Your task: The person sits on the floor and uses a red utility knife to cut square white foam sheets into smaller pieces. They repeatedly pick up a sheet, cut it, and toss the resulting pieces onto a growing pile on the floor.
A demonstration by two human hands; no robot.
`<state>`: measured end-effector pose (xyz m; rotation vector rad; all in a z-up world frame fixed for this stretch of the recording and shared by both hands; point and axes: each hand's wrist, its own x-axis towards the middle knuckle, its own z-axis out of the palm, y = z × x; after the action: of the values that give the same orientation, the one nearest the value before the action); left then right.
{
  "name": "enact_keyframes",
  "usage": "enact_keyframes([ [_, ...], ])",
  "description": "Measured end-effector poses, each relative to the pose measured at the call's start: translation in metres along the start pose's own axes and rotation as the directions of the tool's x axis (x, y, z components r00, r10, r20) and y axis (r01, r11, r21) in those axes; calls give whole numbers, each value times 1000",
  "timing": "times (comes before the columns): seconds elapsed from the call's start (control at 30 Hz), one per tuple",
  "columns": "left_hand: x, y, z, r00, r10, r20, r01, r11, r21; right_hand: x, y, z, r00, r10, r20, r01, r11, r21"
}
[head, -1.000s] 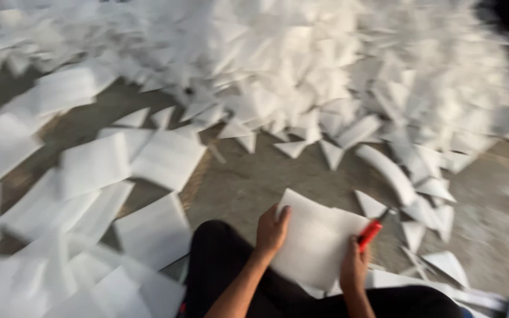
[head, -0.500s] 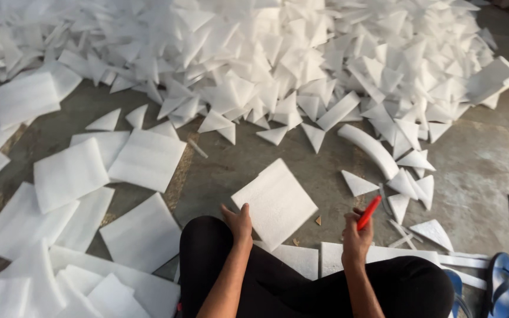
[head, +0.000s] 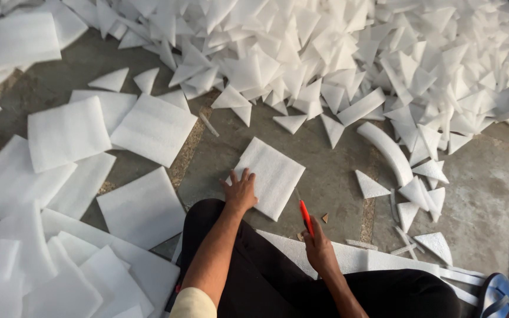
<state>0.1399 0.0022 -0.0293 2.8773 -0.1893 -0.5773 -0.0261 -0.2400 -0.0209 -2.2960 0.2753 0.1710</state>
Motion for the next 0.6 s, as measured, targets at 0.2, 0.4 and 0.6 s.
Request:
enact_keyframes([
  [0.2,3,5,6,999,30,31,-31,999,37,34,-59,16,992,-82,91,100,970,-219],
  [0.4,7,5,0,992,-23,122,18,999,45,119,-105,58,979,-162,125,191,945,-267],
  [0.6,14,2,5,995,-13,95,12,1000,13,178,-127,76,979,-148,140,187,923,-336],
])
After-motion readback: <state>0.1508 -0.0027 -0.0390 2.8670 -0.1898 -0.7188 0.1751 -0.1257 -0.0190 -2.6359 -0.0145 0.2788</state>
